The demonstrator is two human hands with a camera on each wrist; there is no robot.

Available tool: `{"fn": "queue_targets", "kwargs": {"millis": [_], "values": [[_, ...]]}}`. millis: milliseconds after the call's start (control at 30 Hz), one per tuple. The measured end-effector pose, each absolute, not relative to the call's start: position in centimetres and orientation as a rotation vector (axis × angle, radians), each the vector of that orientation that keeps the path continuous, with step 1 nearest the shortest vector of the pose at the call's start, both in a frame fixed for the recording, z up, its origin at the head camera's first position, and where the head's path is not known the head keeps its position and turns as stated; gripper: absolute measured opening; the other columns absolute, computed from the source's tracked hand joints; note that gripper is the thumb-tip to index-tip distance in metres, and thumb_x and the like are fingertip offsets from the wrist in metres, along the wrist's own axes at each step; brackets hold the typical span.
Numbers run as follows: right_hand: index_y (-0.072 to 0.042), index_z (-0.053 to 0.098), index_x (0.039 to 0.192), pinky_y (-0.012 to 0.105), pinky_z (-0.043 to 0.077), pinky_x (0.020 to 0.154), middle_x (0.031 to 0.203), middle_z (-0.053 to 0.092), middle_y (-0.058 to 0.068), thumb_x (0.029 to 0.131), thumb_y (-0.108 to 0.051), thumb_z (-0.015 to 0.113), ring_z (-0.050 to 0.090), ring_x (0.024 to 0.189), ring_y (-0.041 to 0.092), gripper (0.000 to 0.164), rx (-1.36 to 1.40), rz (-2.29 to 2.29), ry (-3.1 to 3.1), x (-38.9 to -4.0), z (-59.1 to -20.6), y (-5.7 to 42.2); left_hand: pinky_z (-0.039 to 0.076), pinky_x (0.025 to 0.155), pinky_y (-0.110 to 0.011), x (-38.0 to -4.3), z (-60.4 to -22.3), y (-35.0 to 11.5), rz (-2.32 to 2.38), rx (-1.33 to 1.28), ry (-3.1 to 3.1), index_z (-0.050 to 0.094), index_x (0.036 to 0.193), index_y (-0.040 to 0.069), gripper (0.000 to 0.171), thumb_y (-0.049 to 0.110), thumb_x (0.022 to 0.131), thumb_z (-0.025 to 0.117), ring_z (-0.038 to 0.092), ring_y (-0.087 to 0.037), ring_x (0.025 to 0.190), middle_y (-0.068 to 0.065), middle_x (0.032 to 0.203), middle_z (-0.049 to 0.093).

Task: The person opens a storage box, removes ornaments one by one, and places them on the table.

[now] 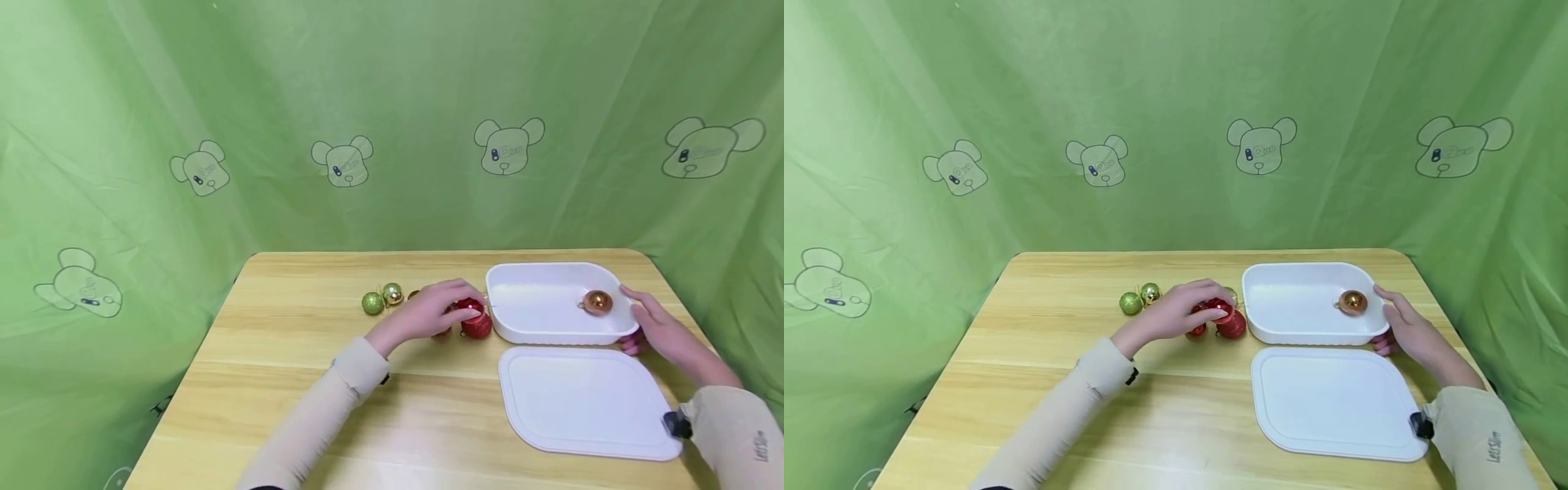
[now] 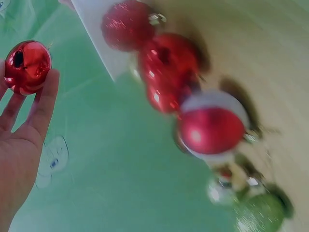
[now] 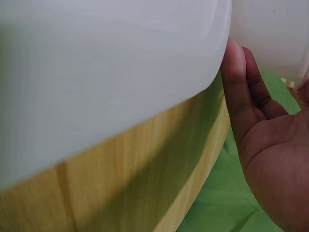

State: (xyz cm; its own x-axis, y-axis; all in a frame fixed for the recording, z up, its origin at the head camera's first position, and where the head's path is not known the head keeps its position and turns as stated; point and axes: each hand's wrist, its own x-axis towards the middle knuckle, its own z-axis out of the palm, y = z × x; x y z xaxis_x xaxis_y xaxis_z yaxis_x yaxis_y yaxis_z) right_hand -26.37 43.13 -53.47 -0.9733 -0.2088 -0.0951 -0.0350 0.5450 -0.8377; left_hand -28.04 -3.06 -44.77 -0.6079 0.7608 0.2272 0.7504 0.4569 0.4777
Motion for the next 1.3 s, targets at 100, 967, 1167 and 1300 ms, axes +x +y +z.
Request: {"fn": "queue_targets", "kwargs": {"millis": [100,967,1167,1300], "values": [[-0.025,-0.002,0.167,0.035,0.062,0.062,0.083,0.065,0.020,0.115,-0.029,0.019,0.067,0.067,0.025,0.055,-0.208,-1.402,2.593,-26.4,-53.4,43.2,0.047,0.109,-0.020,-27.8,-45.0,-4.7,0.865,1.348,2.697,0.066,0.130,0.020,0.030,0.036,0.108,0.055,0.060,-0.005,0.121,0.007,0.129,0.066],[-0.026,0.001,0.167,0.034,0.061,0.060,0.079,0.066,0.020,0.115,-0.028,0.020,0.068,0.064,0.024,0.055,-0.221,-1.398,2.620,-26.4,-53.4,43.1,0.033,0.125,-0.047,-27.4,-48.5,-15.0,0.968,0.958,2.817,0.067,0.132,0.017,0.033,0.031,0.103,0.065,0.057,-0.026,0.137,0.000,0.136,0.067],[-0.027,0.001,0.167,0.035,0.061,0.060,0.078,0.066,0.020,0.115,-0.028,0.020,0.068,0.064,0.024,0.055,-0.225,-1.399,2.623,-26.4,-53.5,43.1,0.043,0.120,-0.045,-27.6,-49.0,-15.3,0.943,0.897,2.827,0.066,0.131,0.015,0.033,0.030,0.101,0.067,0.061,-0.027,0.132,-0.003,0.135,0.068],[-0.026,0.000,0.167,0.035,0.061,0.060,0.079,0.065,0.020,0.115,-0.028,0.019,0.068,0.064,0.024,0.055,-0.220,-1.393,2.618,-26.4,-53.4,43.2,0.055,0.105,-0.042,-27.7,-49.4,-15.6,0.924,0.843,2.846,0.067,0.128,0.012,0.032,0.030,0.101,0.068,0.067,-0.021,0.118,-0.002,0.127,0.071]]}}
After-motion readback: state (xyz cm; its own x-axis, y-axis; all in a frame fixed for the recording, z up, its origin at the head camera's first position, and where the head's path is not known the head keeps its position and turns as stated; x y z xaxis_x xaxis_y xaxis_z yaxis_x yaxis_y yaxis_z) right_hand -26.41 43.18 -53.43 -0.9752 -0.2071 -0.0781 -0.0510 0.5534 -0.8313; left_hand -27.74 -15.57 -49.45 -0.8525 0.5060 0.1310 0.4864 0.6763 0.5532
